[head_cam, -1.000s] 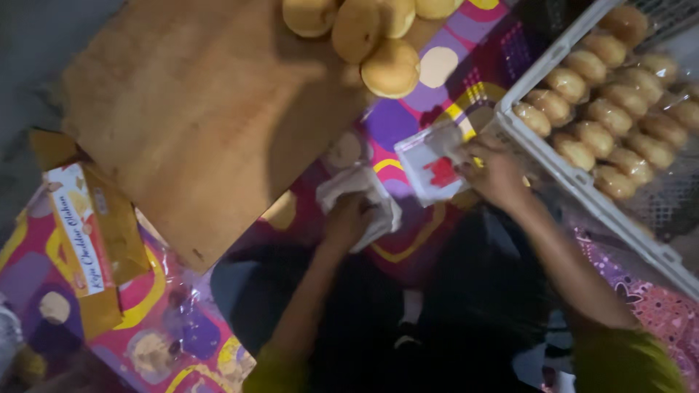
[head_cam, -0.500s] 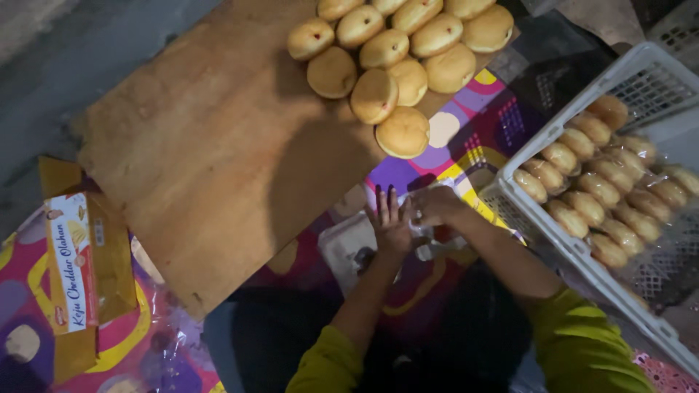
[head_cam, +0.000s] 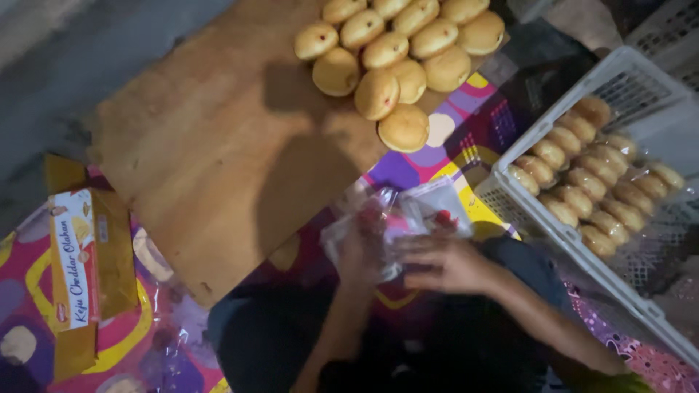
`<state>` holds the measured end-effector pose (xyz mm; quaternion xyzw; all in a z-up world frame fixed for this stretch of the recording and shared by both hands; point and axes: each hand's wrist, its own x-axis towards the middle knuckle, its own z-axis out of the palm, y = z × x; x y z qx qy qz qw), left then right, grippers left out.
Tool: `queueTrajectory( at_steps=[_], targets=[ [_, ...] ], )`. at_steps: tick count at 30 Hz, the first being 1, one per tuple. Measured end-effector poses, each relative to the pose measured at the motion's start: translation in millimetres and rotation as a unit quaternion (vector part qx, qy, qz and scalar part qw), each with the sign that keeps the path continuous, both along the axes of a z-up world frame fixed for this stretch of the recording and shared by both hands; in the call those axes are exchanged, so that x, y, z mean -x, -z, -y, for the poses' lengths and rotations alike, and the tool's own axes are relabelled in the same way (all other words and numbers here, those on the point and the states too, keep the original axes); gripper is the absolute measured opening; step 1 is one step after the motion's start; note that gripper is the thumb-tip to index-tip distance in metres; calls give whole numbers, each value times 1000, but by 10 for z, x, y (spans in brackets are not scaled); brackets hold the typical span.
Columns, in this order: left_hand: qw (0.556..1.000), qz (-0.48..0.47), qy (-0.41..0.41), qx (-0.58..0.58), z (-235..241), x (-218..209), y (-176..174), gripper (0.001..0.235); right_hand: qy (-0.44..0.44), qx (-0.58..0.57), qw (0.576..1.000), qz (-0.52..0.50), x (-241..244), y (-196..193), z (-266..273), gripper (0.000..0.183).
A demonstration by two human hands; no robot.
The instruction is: The person sits on the floor and repeatedly picks up small round buns from a wooden board. They place each bun into a clear plastic bag and then arrange the packaged buns into a white plastic crate.
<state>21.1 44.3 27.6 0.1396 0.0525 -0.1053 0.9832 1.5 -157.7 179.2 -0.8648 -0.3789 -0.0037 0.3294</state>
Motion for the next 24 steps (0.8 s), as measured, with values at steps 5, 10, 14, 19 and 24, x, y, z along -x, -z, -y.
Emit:
queueTrajectory(
  at_steps=[5,10,14,19,24],
  targets=[
    [972,-228,-27,-42,-551,-202,-750,45,328,-101,939,12,-1369,324,193,122],
    [990,-111,26,85,-533,-196,-1062,35,343,-161,925,25,-1616,490,-42,137],
    [984,-140,-22,108,-433,-222,-961,36,267,-315,910,-38,-550,17,-58,142],
    [987,-38,7,159,117,88,-1028,39,237,-386,884,-114,497,-387,-177,142],
    [993,-63,17,-102,399,413,-1389,41,271,-209,937,-68,673,-626,-144,137]
  ],
)
